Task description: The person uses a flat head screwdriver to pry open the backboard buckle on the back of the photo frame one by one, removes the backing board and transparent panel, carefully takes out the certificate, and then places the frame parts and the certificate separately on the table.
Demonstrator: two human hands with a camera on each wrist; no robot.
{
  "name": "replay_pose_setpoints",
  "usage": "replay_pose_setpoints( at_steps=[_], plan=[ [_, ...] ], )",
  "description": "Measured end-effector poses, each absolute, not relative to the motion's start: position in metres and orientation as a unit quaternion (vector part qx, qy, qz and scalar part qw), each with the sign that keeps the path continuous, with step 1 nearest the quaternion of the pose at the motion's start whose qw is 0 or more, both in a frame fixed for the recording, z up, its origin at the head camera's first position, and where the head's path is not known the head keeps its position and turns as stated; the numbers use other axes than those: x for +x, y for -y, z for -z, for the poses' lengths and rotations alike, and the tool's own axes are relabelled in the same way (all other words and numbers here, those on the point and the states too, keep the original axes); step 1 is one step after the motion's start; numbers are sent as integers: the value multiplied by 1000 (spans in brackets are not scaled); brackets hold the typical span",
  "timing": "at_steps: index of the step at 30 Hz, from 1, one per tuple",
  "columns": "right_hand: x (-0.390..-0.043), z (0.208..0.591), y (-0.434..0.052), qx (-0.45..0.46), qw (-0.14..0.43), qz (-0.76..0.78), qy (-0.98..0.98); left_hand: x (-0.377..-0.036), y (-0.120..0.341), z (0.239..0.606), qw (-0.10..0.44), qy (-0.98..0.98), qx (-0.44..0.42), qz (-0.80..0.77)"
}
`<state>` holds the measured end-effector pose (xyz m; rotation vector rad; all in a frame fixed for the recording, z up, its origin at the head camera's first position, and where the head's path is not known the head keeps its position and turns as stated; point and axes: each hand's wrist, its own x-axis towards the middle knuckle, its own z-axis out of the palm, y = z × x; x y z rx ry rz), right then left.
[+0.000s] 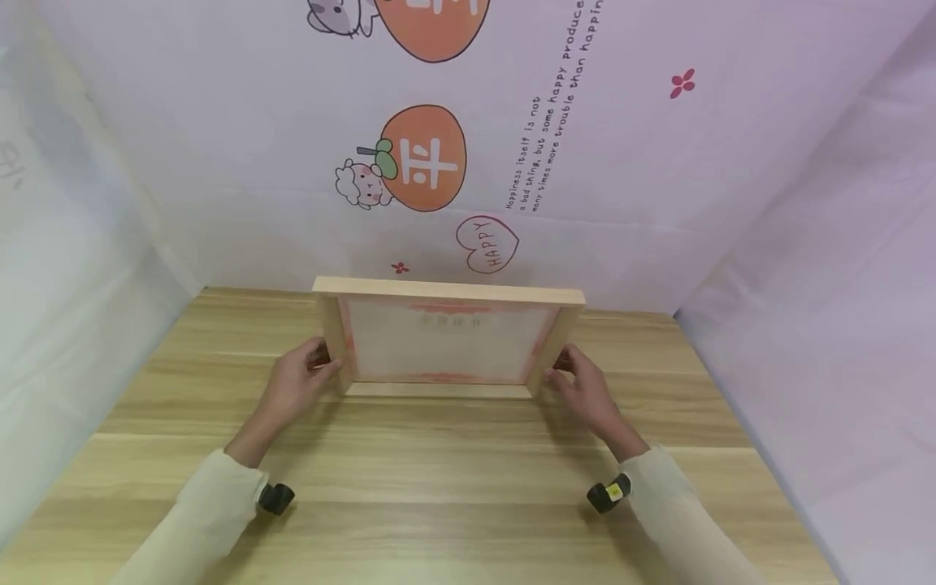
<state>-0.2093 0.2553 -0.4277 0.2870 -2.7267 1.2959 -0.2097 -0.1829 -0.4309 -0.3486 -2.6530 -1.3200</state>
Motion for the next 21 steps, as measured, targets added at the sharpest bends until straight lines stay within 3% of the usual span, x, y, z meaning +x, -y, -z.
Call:
replay_pose_setpoints(
  at_steps=[7, 13, 21],
  plan=[
    [-201, 423, -254, 87, 38, -453, 887, -198, 185, 428, 64, 887, -121, 440],
    [-193, 418, -255, 79, 12, -511, 856, -189, 184, 424, -1, 857, -111, 503],
    [-186, 408, -253, 49, -67, -585, 807, -184, 180, 414, -66, 800, -100, 588]
  ],
)
